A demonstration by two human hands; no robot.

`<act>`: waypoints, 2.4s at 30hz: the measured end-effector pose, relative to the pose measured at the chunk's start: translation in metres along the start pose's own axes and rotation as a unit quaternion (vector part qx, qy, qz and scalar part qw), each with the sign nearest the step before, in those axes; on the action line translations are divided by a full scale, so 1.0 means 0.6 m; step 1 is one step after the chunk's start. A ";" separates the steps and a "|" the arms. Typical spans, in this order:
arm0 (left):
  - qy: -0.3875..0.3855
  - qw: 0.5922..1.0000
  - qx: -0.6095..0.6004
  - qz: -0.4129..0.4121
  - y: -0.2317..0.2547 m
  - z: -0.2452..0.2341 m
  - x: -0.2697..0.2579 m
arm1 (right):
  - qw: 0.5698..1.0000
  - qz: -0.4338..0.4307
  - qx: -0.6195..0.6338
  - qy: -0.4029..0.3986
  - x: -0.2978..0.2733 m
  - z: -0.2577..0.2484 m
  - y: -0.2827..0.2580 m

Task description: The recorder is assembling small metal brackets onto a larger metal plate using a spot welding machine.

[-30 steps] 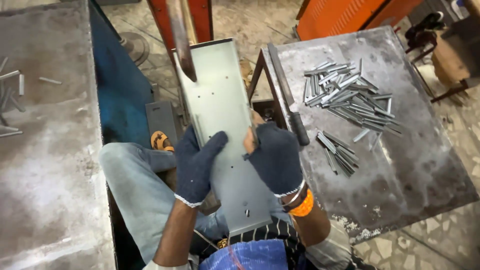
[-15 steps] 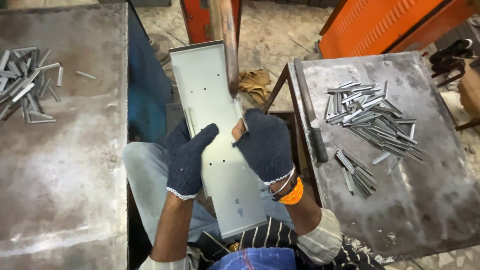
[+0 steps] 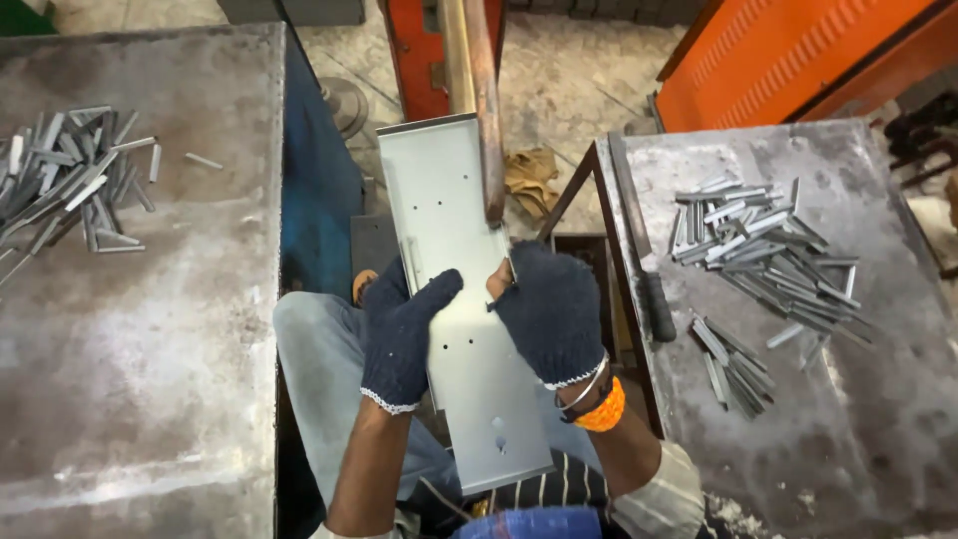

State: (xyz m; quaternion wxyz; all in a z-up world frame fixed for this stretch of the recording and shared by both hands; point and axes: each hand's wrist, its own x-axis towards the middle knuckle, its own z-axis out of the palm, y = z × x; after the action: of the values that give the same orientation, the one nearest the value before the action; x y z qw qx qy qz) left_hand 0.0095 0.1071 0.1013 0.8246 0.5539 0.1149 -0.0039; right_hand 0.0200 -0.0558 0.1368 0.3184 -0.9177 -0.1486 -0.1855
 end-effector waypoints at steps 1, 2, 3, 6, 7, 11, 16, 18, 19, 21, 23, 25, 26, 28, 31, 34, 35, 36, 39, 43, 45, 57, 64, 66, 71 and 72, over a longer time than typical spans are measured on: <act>0.004 1.000 -0.001 0.005 0.001 -0.001 0.004 | 1.000 -0.006 0.002 0.000 0.005 -0.001 -0.002; 0.005 1.000 -0.002 0.008 0.002 -0.001 0.007 | 1.000 -0.007 0.001 0.003 0.009 -0.002 -0.003; 0.000 1.000 -0.003 0.005 0.001 0.001 0.008 | 1.000 -0.001 -0.004 0.007 0.008 -0.007 -0.004; -0.013 1.000 0.009 0.024 0.005 0.005 0.018 | 0.999 -0.003 -0.034 0.027 0.007 0.001 0.006; -0.018 0.999 0.007 0.025 0.005 0.007 0.026 | 0.999 -0.003 -0.038 0.031 0.006 -0.001 0.010; -0.038 0.997 0.023 0.059 0.011 0.006 0.069 | 0.998 -0.032 -0.042 0.031 0.012 -0.010 0.015; -0.043 0.996 0.005 0.075 0.036 0.003 0.108 | 0.999 -0.028 -0.003 -0.022 0.012 -0.009 0.026; -0.032 0.996 0.030 0.081 0.042 0.002 0.120 | 0.999 -0.034 0.015 -0.035 0.016 -0.007 0.028; -0.030 0.996 0.030 0.080 0.040 0.000 0.122 | 0.999 -0.034 0.017 -0.037 0.015 -0.006 0.028; -0.029 0.994 0.057 0.086 0.037 -0.005 0.128 | 0.998 -0.055 0.012 -0.018 0.014 -0.001 0.029; -0.026 0.995 0.057 0.081 0.045 0.000 0.122 | 0.999 -0.042 0.015 -0.026 0.016 -0.008 0.023; -0.026 0.995 0.057 0.077 0.049 0.004 0.121 | 0.999 -0.028 0.016 -0.033 0.018 -0.011 0.019; -0.033 0.996 0.041 0.070 0.050 0.005 0.123 | 0.999 -0.013 0.022 -0.042 0.021 -0.011 0.018; -0.040 0.997 0.025 0.063 0.056 0.009 0.127 | 0.998 0.002 0.027 -0.050 0.023 -0.010 0.019; -0.043 0.996 0.033 0.064 0.063 0.010 0.124 | 0.999 -0.034 0.026 -0.022 0.017 -0.004 0.024; -0.032 0.990 0.096 0.103 0.064 0.001 0.113 | 0.998 -0.057 0.037 -0.018 0.010 0.001 0.024; -0.046 0.988 0.104 0.105 0.058 0.001 0.108 | 0.999 -0.022 0.036 -0.034 0.001 -0.005 0.019; -0.061 0.986 0.111 0.107 0.053 0.001 0.104 | 0.998 0.012 0.036 -0.050 -0.007 -0.011 0.014; -0.064 0.992 0.082 0.072 0.020 -0.010 0.107 | 0.998 0.019 0.041 -0.052 -0.031 -0.012 0.005; -0.049 0.996 0.053 0.052 0.000 -0.021 0.103 | 0.999 -0.029 0.029 -0.031 -0.045 -0.007 0.004; -0.074 0.994 0.047 0.065 0.021 -0.012 0.090 | 0.999 -0.020 0.034 -0.032 -0.045 -0.014 0.004; -0.065 0.996 0.031 0.061 0.017 -0.013 0.039 | 0.999 -0.034 -0.005 -0.011 -0.066 -0.044 -0.032; -0.022 0.994 0.056 0.086 0.016 -0.056 0.011 | 0.999 0.003 0.002 -0.039 -0.046 -0.021 -0.044; -0.010 0.994 0.053 0.095 0.019 -0.065 0.007 | 0.999 -0.012 -0.013 -0.045 -0.037 -0.012 -0.046; 0.017 0.991 0.068 0.112 0.010 -0.089 -0.006 | 0.997 -0.040 -0.043 -0.054 -0.015 0.009 -0.057; 0.026 0.989 0.076 0.121 0.010 -0.091 -0.010 | 0.996 -0.050 -0.046 -0.053 -0.010 0.013 -0.058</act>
State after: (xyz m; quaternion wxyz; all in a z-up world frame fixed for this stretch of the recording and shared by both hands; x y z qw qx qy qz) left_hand -0.0055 0.1583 0.0882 0.7711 0.6249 0.0673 0.1017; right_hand 0.0031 -0.0253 0.1469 0.2574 -0.9314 -0.2023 -0.1590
